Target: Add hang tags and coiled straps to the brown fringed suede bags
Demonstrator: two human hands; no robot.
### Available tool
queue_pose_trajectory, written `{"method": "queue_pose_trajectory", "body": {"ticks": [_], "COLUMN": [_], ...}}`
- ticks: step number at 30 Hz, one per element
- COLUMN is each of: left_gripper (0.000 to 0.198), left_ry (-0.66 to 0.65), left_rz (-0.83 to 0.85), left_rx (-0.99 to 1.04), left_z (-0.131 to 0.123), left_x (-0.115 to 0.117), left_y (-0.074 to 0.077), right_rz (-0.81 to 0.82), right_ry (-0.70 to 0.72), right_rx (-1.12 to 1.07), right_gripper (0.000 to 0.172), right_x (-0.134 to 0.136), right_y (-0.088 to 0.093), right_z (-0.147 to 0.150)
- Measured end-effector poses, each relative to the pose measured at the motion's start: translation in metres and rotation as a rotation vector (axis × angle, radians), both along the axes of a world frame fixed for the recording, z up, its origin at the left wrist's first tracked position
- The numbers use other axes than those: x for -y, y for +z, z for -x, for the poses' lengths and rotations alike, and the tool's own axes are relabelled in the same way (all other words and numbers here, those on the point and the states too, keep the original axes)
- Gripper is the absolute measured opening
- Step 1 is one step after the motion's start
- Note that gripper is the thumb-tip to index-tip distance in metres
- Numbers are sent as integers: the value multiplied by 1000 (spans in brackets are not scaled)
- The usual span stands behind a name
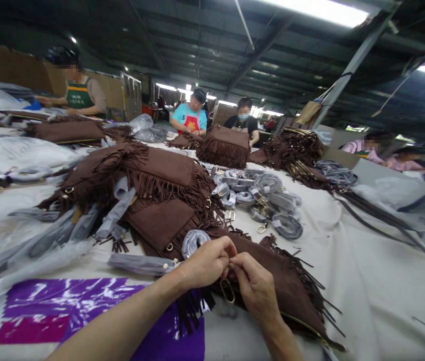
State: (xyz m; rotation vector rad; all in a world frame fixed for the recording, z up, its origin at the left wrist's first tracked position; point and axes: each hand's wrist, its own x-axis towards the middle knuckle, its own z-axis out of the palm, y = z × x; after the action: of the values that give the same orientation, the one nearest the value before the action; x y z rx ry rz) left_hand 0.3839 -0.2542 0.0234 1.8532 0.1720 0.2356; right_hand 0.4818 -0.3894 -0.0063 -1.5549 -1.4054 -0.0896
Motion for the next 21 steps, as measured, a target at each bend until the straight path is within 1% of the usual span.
{"method": "queue_pose_trajectory", "body": {"ticks": [2,4,7,9,11,12,14,15,16,18,20,21], "left_gripper": [29,36,38,35,37,40,46,47,48,50,47,42], "left_ry": [-10,-35,-54,25,146,179,155,128,120,171,240,256], "left_rz": [11,22,-4,-132,-368,-496,-709,-778,-826,-894,-937,-951], "left_rx": [-1,-12,-29,19,67,55,-45,-110,-168,-246,-304,-326], "left_z": [-3,-6,-5,3,16,23,35,40,42,42,37,33], "left_x": [0,-2,-10,-20,-34,-41,-52,-56,-59,-60,-60,-60], "left_y": [-5,-8,-1,8,18,21,24,23,22,17,12,10], "right_rz": [-14,10,44,33,31,52,123,155,180,212,262,309], "right_ry": [-20,-41,-50,-84,-143,-174,-225,-252,-281,-312,-288,-263], "right_rx": [-15,-41,-56,-12,104,193,415,525,618,728,741,717], "right_gripper": [23,23,20,25,27,28,35,37,38,35,35,35], "right_x": [-3,-5,-2,8,24,34,52,60,65,71,70,68], "right_y": [-4,-4,-1,2,3,1,-3,-7,-10,-14,-11,-7], "right_z": [1,2,4,6,8,7,3,-1,-5,-14,-22,-24]}}
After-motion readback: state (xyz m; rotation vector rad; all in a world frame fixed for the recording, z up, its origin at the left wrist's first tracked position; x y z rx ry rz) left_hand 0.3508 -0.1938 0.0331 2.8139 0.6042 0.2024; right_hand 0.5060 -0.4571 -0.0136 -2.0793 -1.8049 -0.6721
